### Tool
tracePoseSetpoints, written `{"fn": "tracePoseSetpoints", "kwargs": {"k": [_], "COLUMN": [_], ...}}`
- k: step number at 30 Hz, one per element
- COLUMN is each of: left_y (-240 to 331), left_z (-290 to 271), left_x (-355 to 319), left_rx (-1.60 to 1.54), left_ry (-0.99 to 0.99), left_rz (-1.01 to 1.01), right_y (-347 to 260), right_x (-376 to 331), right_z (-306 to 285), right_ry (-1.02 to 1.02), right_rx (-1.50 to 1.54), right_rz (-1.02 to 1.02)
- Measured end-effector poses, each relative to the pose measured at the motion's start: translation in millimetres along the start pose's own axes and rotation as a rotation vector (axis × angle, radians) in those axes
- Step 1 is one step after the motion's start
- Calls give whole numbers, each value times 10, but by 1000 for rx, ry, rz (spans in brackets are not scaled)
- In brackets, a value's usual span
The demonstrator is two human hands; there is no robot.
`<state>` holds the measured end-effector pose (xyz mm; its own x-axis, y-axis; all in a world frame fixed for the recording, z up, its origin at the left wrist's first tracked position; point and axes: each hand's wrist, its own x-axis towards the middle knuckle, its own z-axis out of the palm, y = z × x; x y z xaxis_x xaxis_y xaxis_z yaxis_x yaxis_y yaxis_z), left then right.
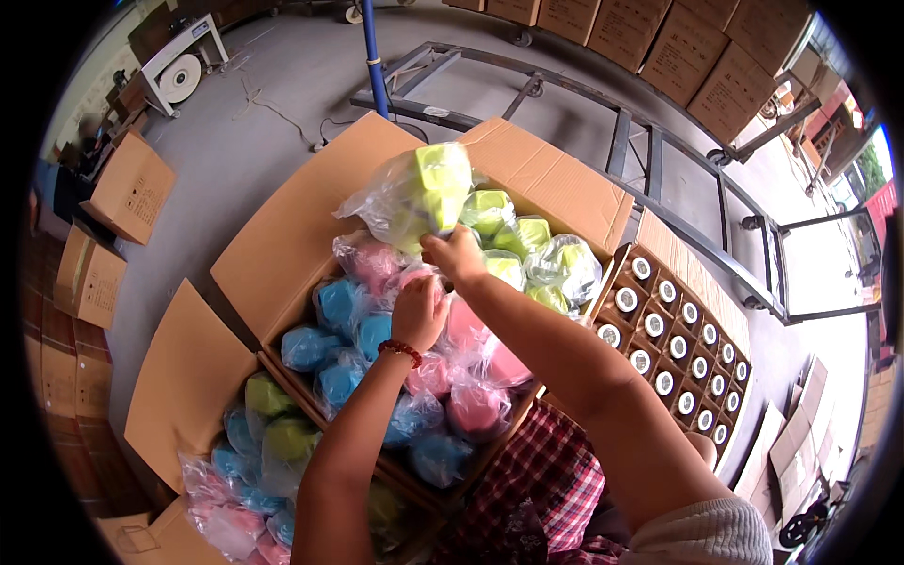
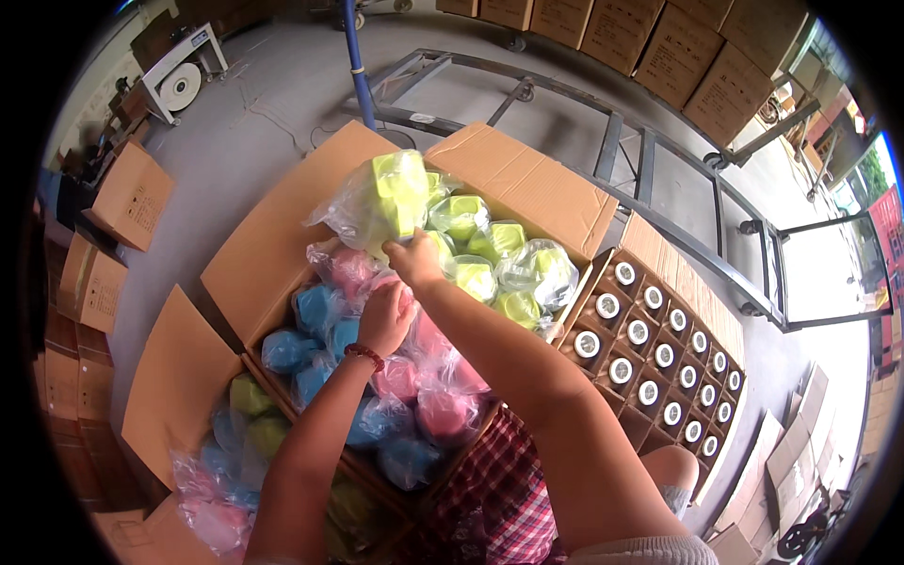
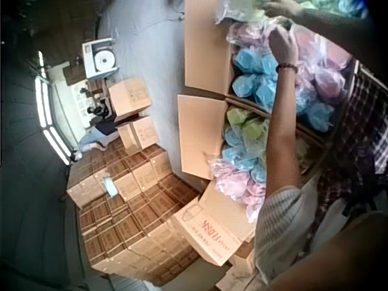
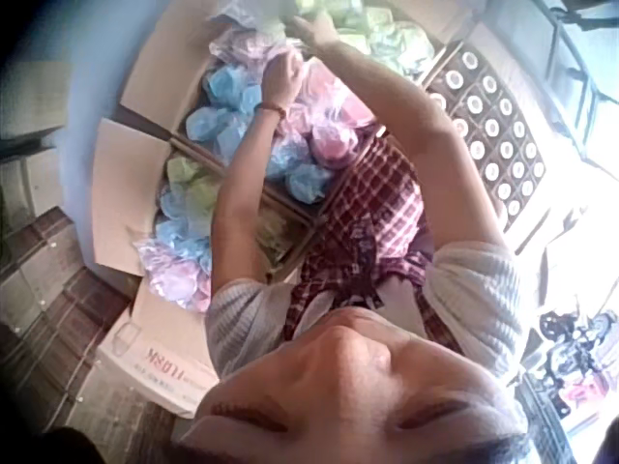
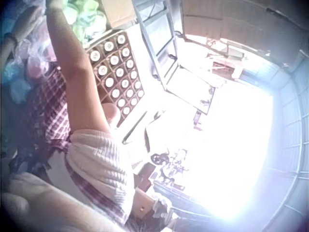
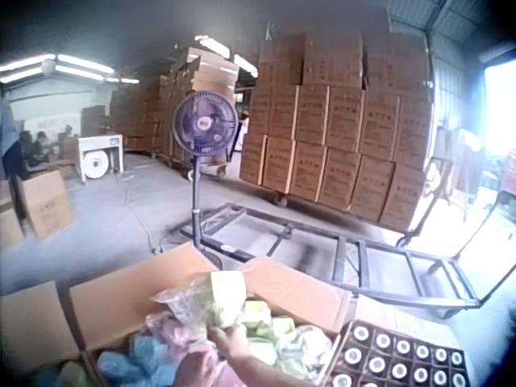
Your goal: The person assembles vacuum flasks by taking a flask body from a plastic bag, inserting a glass liner from a cardboard box, and screwing on a lid. They repeat this process with flasks of different colors, including pink and green, while sitting on the floor.
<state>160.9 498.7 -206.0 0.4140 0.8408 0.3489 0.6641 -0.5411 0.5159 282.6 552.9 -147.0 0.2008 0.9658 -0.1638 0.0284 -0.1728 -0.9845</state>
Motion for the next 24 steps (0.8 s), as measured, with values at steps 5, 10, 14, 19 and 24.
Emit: {"fn": "tracePoseSetpoints", "kwargs": {"k": [5,10,14,19,24], "left_y": [-292,-370,-825,-1068,-1200], "left_z": [286,240,394,623,603], "left_x": [377,711,556,600,753], "left_rx": [144,134,96,0,-350], "left_ry": [-243,-481,-434,-394,-580], "left_rz": [-90,-122,-95,-19,-415], "right_y": [347,522,548,532,262], "right_x": [374,705,730,793,14], "right_z": [202,265,413,334,-344], "right_ry": [-23,23,-26,-210,-324], "right_rx": [-295,-322,-381,-449,33], "right_rz": [0,80,150,177,63]}}
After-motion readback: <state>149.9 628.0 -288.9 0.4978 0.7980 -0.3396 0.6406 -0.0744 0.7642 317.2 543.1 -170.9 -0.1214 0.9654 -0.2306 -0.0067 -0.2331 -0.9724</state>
